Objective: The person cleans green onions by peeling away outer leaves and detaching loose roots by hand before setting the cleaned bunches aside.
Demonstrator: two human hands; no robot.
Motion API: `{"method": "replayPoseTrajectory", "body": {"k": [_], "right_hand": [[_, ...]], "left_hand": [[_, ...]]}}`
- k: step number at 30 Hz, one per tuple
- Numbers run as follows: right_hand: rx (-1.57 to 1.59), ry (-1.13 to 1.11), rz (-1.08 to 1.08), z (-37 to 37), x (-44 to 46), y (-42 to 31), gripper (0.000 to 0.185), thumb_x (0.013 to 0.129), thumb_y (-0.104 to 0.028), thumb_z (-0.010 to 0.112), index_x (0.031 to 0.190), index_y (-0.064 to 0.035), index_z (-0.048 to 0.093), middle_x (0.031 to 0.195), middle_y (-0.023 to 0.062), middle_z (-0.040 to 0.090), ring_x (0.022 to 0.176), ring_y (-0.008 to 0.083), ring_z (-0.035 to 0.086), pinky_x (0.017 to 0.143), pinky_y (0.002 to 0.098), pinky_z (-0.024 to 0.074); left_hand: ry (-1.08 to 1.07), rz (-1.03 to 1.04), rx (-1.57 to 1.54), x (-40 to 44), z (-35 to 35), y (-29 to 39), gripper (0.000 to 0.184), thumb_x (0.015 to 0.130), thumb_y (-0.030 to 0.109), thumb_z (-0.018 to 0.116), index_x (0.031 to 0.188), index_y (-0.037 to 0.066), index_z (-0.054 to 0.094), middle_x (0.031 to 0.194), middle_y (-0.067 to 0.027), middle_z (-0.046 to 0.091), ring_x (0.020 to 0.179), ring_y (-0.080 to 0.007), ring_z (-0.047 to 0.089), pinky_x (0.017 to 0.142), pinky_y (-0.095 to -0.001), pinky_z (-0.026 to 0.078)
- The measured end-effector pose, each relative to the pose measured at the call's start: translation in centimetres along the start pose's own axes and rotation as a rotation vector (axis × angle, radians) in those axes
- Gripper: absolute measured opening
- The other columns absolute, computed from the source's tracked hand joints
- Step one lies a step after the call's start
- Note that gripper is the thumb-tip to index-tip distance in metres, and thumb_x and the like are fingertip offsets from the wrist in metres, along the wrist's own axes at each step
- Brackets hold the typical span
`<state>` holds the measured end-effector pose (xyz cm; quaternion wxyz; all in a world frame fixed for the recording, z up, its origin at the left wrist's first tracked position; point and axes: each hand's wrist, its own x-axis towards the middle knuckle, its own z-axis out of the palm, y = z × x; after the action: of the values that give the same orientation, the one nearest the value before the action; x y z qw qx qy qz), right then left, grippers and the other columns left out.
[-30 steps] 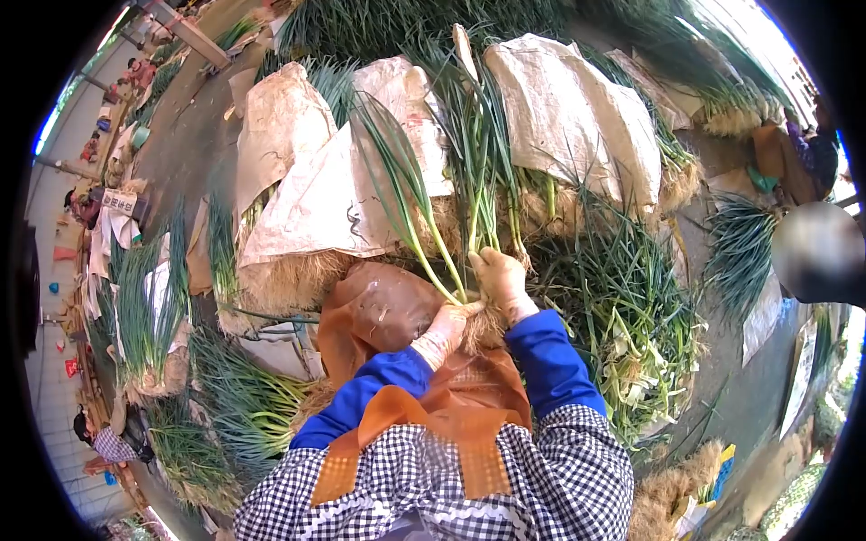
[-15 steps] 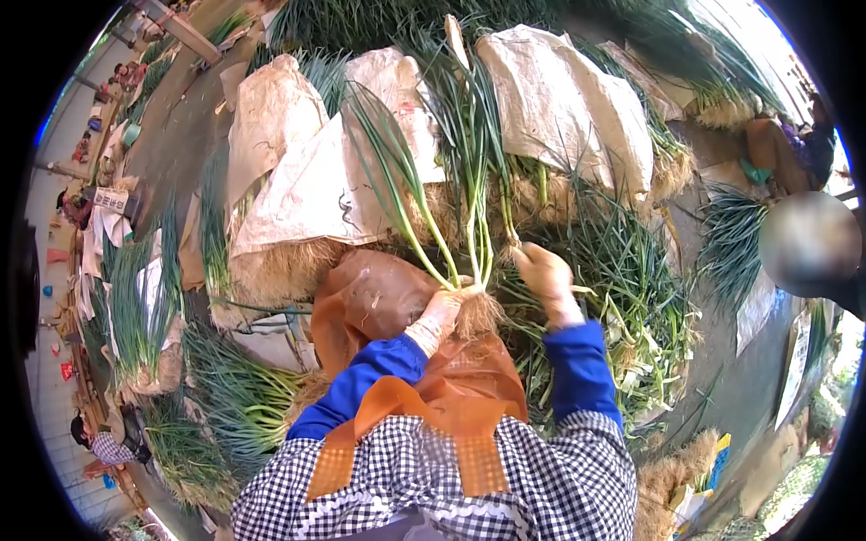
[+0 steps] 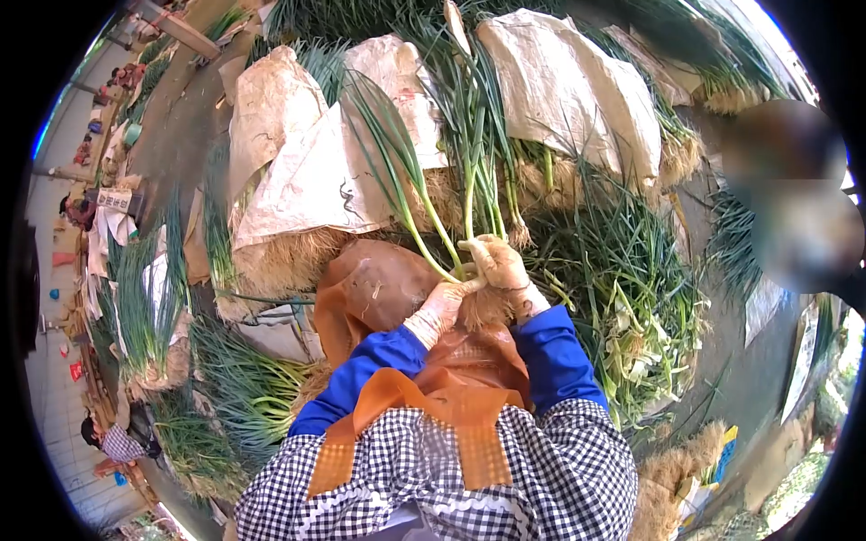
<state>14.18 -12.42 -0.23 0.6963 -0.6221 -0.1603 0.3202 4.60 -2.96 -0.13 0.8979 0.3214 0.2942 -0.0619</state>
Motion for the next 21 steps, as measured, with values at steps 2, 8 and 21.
{"method": "replayPoseTrajectory", "body": {"k": [2,8,21], "right_hand": [[-0.115,0.357,-0.221,-1.7,1.4,1.9,0.022,0.092,-0.02,0.051,0.091,-0.0008,0.063,0.071,0.0016,0.059,0.075,0.0128,0.062,0.063,0.0262,0.0485],[0.084,0.242,0.515,-6.0,2.7,5.4,0.049,0.087,-0.051,0.046,0.101,-0.0067,0.062,0.069,-0.0016,0.059,0.052,0.0064,0.043,0.045,0.0213,0.0317],[0.934,0.083,0.468,0.2,4.4,2.5,0.05,0.082,-0.059,0.051,0.074,-0.0095,0.058,0.048,-0.0044,0.043,0.039,0.0101,0.038,0.039,0.023,0.0304]], "left_hand": [[0.097,-0.042,0.008,0.9,-1.2,-0.6,0.019,0.08,-0.001,0.06,0.099,0.003,0.059,0.085,-0.0061,0.061,0.073,-0.0165,0.06,0.066,-0.0278,0.053],[0.002,-0.063,-0.206,2.0,-3.1,-1.0,0.026,0.081,0.002,0.056,0.106,-0.001,0.056,0.091,-0.0104,0.061,0.079,-0.0228,0.062,0.073,-0.0348,0.053],[0.08,-0.026,-0.275,0.1,-1.4,-1.4,0.013,0.081,-0.001,0.058,0.093,0.0,0.055,0.079,-0.0076,0.058,0.07,-0.0194,0.059,0.062,-0.0289,0.05]]}}
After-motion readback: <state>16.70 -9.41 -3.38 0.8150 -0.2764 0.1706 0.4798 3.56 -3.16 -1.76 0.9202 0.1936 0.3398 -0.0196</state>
